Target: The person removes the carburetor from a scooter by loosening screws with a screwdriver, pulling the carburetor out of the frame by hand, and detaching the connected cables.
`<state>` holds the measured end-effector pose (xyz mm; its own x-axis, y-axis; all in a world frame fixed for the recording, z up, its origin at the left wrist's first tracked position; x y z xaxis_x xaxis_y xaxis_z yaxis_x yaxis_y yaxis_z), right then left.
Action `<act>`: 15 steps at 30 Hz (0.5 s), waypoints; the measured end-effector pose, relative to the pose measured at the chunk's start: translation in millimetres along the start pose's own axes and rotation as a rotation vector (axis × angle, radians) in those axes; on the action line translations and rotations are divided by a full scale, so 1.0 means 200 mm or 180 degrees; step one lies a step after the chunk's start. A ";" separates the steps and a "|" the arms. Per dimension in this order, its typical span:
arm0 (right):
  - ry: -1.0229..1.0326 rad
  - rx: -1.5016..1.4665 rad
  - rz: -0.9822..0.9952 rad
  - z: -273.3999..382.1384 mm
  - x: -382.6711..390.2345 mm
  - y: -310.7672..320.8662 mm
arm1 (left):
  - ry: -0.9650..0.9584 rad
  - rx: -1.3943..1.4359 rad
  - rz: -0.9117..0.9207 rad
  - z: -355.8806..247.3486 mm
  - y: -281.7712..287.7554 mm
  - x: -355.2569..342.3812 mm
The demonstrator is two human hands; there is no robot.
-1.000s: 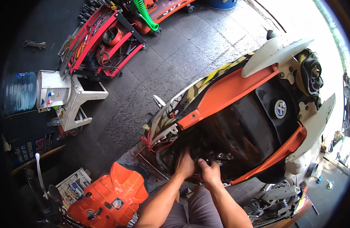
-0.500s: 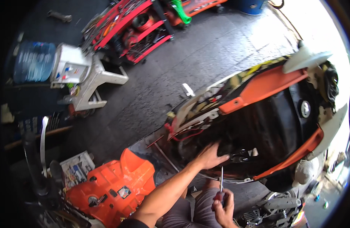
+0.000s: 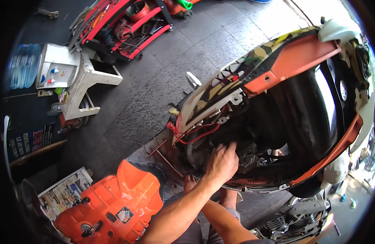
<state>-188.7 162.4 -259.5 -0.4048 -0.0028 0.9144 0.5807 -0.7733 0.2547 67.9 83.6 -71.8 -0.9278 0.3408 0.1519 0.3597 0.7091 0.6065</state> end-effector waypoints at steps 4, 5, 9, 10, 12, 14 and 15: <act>0.0080 0.1078 -0.1988 -0.26 -0.17 -0.04 | 0.0034 0.0197 -0.0227 -0.10 -0.14 -0.05; 0.0581 0.0637 -0.0970 -0.20 0.00 -0.06 | 0.0192 0.0008 -0.0261 -0.01 -0.06 0.02; 0.1570 0.0880 0.1538 -0.26 0.35 0.42 | 0.0084 0.0314 -0.0227 -0.02 -0.05 0.08; 0.1479 0.0974 0.1706 -0.09 0.57 0.62 | 0.0180 0.0353 -0.0357 0.01 -0.03 0.12; 0.1187 0.0478 0.1897 0.32 0.90 1.24 | 0.0002 0.0080 -0.0498 0.00 -0.04 0.16; 0.1751 0.0521 0.0696 0.54 1.02 1.69 | -0.0238 -0.0177 -0.0613 -0.05 -0.06 0.14; 0.1574 0.0201 0.0099 0.55 0.99 1.79 | -0.0144 -0.0153 -0.0574 -0.05 -0.07 0.15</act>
<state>17.2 -45.3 47.5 -0.6641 -0.3374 0.6672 0.6333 -0.7281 0.2622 34.2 77.1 -67.5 -0.9710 0.2391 0.0029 0.1820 0.7311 0.6575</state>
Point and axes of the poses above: each hand's wrist, its own x-axis away from the middle knuckle, its own y-axis out of the back of the hand, z = x × y, the point moved 2 cm from there along -x, towards the middle knuckle, and after that the axes turned 11 degrees about -y, right-handed, at the moved point
